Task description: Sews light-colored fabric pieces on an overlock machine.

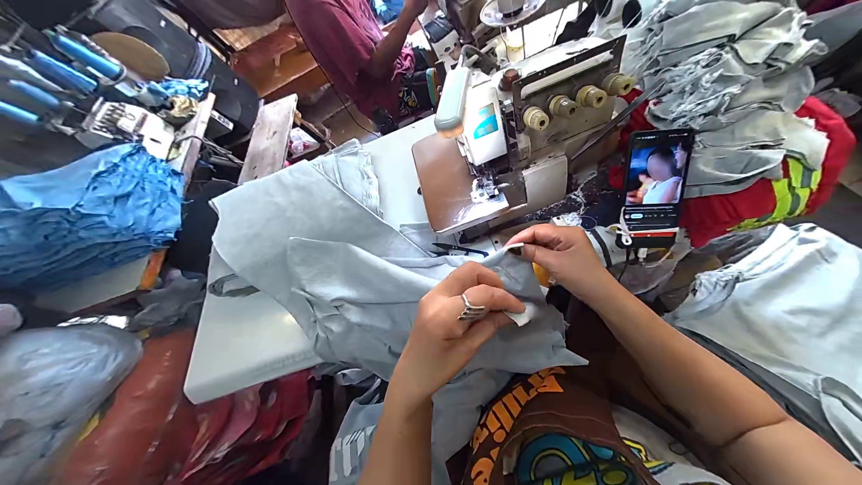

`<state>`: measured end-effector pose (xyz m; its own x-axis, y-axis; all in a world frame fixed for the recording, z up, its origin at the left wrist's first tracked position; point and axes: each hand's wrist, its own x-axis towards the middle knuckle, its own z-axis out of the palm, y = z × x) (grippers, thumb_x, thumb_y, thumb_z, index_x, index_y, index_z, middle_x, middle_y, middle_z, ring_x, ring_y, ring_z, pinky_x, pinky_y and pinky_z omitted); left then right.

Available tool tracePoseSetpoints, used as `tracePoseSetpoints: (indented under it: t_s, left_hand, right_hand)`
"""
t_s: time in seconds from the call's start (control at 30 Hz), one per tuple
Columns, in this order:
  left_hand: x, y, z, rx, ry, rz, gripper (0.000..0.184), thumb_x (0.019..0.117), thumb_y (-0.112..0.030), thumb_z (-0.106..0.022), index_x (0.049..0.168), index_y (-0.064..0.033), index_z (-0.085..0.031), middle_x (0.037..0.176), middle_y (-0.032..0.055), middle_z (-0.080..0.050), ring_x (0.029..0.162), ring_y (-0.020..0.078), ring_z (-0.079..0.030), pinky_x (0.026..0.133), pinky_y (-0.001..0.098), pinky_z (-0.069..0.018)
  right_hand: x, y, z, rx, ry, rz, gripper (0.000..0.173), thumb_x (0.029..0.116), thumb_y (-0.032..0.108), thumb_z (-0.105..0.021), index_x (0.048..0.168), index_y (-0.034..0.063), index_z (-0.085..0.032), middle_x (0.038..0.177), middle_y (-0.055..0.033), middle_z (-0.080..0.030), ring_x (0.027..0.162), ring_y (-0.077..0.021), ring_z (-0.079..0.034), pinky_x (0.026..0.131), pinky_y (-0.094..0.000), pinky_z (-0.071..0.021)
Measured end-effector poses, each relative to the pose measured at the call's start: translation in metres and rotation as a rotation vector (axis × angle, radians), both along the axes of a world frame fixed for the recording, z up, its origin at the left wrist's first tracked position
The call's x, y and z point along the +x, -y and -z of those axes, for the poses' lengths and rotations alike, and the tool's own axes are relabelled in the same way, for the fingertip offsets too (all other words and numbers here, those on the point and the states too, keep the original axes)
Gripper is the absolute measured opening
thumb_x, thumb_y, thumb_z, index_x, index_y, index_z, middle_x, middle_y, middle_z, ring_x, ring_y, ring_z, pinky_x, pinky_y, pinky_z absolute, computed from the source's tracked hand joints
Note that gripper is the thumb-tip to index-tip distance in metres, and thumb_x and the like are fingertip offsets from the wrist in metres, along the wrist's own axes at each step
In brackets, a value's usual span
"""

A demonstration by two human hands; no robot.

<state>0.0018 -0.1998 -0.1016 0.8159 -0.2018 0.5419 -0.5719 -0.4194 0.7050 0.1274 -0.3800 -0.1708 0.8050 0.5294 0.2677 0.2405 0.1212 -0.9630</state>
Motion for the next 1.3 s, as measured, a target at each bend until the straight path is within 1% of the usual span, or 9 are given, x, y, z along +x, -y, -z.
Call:
tracePoseSetpoints:
  t_s: [0.17,0.3,0.33,0.43,0.53,0.63,0.87,1.1,1.3]
  left_hand:
    - [0.008,0.003,-0.027,0.045,0.050,-0.070,0.008,0.0959,-0.018,-0.073,0.099,-0.0118,-0.075,0.099,0.0005,-0.066,0.092,0.0043,-0.063,0.082,0.0191,-0.0542]
    - [0.035,-0.003,-0.012,0.142,0.014,-0.184,0.008,0.0944,-0.018,-0.074,0.094,-0.0106,-0.077,0.131,0.0091,-0.064,0.123,0.0146,-0.060,0.101,0.0298,-0.0536]
    - [0.040,-0.004,-0.008,0.131,-0.002,-0.180,0.008,0.0939,-0.016,-0.074,0.094,-0.0084,-0.076,0.133,0.0104,-0.064,0.125,0.0152,-0.061,0.102,0.0308,-0.0542]
    - [0.049,-0.004,-0.001,0.059,-0.062,-0.223,0.006,0.0905,-0.012,-0.076,0.091,-0.0057,-0.076,0.120,0.0064,-0.070,0.109,0.0093,-0.068,0.093,0.0265,-0.0588]
    - [0.050,-0.003,-0.001,-0.046,-0.149,-0.355,0.006,0.0839,-0.005,-0.080,0.089,-0.0062,-0.077,0.106,0.0029,-0.073,0.097,0.0062,-0.070,0.083,0.0230,-0.0601]
    - [0.052,-0.006,-0.003,-0.174,-0.257,-0.425,0.013,0.0799,0.004,-0.081,0.088,-0.0062,-0.077,0.099,0.0019,-0.074,0.091,0.0063,-0.070,0.079,0.0234,-0.0604]
    - [0.051,-0.015,0.000,-0.347,-0.313,-0.397,0.012,0.0829,0.006,-0.078,0.090,-0.0033,-0.078,0.093,0.0035,-0.076,0.084,0.0088,-0.072,0.077,0.0259,-0.0610]
    - [0.049,-0.024,-0.006,-0.385,-0.221,-0.346,0.013,0.0844,0.007,-0.076,0.094,-0.0028,-0.077,0.099,0.0045,-0.076,0.087,0.0105,-0.072,0.079,0.0267,-0.0617]
    - [0.049,-0.030,-0.021,-0.334,-0.139,-0.294,0.015,0.0843,0.008,-0.076,0.096,-0.0024,-0.077,0.101,0.0047,-0.076,0.088,0.0112,-0.073,0.080,0.0271,-0.0624]
  right_hand:
    - [0.006,-0.009,-0.020,0.078,0.063,0.047,0.005,0.0944,0.008,-0.069,0.092,0.0046,-0.071,0.080,0.0027,-0.068,0.070,0.0000,-0.063,0.066,-0.0174,-0.0543]
    - [0.002,-0.020,-0.032,0.116,0.086,0.067,0.003,0.0915,0.003,-0.071,0.094,0.0021,-0.073,0.087,-0.0009,-0.071,0.076,-0.0022,-0.065,0.071,-0.0186,-0.0570]
    - [0.001,-0.022,-0.034,0.128,0.088,0.077,0.003,0.0910,0.001,-0.071,0.094,0.0018,-0.073,0.087,-0.0010,-0.071,0.075,-0.0021,-0.065,0.071,-0.0185,-0.0567]
    - [-0.002,-0.028,-0.040,0.148,0.093,0.104,0.004,0.0927,0.001,-0.070,0.096,0.0018,-0.072,0.087,-0.0010,-0.071,0.076,-0.0019,-0.066,0.071,-0.0187,-0.0572]
    - [-0.004,-0.030,-0.039,0.136,0.099,0.114,0.014,0.0981,0.007,-0.064,0.112,0.0052,-0.067,0.079,0.0028,-0.066,0.069,-0.0004,-0.060,0.065,-0.0178,-0.0511]
    - [-0.006,-0.028,-0.033,0.160,0.067,0.004,0.033,0.0932,0.005,-0.070,0.122,0.0049,-0.056,0.085,-0.0004,-0.068,0.073,-0.0052,-0.065,0.068,-0.0227,-0.0572]
    - [-0.014,-0.026,-0.020,0.052,0.020,-0.019,0.024,0.0894,0.003,-0.072,0.112,0.0039,-0.063,0.092,-0.0035,-0.069,0.076,-0.0057,-0.066,0.071,-0.0223,-0.0580]
    - [-0.023,-0.014,0.015,-0.084,0.223,-0.106,0.019,0.0987,0.018,-0.065,0.104,0.0025,-0.076,0.101,-0.0058,-0.074,0.095,-0.0058,-0.068,0.087,-0.0242,-0.0564]
    - [-0.037,0.007,0.038,-0.196,0.256,-0.238,0.023,0.0984,0.019,-0.064,0.089,0.0009,-0.075,0.090,-0.0092,-0.072,0.087,-0.0075,-0.066,0.080,-0.0222,-0.0531]
